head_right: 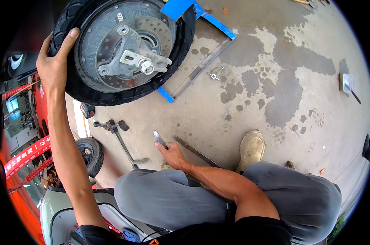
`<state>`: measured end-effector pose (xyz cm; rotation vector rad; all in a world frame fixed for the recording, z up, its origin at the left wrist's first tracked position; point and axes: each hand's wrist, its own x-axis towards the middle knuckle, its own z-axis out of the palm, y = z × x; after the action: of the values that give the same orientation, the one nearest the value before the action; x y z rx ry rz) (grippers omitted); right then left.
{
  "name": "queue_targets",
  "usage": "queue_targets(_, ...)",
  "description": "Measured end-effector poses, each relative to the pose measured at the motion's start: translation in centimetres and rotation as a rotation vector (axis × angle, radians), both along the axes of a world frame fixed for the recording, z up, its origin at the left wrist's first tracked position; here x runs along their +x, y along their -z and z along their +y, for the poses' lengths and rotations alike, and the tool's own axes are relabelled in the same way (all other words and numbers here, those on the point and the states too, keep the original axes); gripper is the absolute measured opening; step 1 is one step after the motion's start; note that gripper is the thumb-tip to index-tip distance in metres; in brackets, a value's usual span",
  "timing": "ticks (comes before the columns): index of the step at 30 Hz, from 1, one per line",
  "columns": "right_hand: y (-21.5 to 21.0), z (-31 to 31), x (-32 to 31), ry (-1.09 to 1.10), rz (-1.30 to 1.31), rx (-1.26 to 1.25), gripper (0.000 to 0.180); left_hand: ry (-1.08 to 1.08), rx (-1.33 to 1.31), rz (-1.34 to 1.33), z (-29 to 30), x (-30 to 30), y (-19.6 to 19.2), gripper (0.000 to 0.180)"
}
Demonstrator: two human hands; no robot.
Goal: The person mounts a tire onto a wheel rim using a tire lever and a blue tire mounting clamp. They pry the tire bead over the rim edge, rotate the tire to seat it, and then inflate the tire using an air hose to secure the bead.
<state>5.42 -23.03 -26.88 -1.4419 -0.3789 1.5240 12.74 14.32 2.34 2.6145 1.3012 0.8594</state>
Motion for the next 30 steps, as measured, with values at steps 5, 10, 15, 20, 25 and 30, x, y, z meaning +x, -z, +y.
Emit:
queue_targets(5,-2.4,9.5,10.0,-0.492,0.125,-0.081,0.063,-0.025,-0.057,-0.008,-1.3,0.0,-1.0,0.099)
queue_targets(10,-2.8,6.9,17.9,-1.066,-0.523,0.093,0.05,-0.135,-0.117,-0.025,-1.4,1.0,0.2,0.103)
queue_targets(15,-11.9,12.2,28.5,-1.513,-0.926,0.284,0.047,-0.135,-0.129,-0.037,-2.5,0.0,-1.5,0.099)
queue_targets(20,-24.3,19.3,38.9,-0.915,-0.917,0.562,0.025,-0.128,-0.16,-0.045,-2.7,0.5,-1.7,0.097)
queue_targets(25,-25.7,27.2,39.0,-0.061,-1.118,0.836,0.039,-0.16,-0.203,-0.092,-2.8,1.4,-1.1,0.097)
queue_targets(30,-20.7,37.9,38.5,-0.109,-0.799,0.567,0.072,-0.138,-0.195,-0.119,-3.1,0.8,-1.2,0.093)
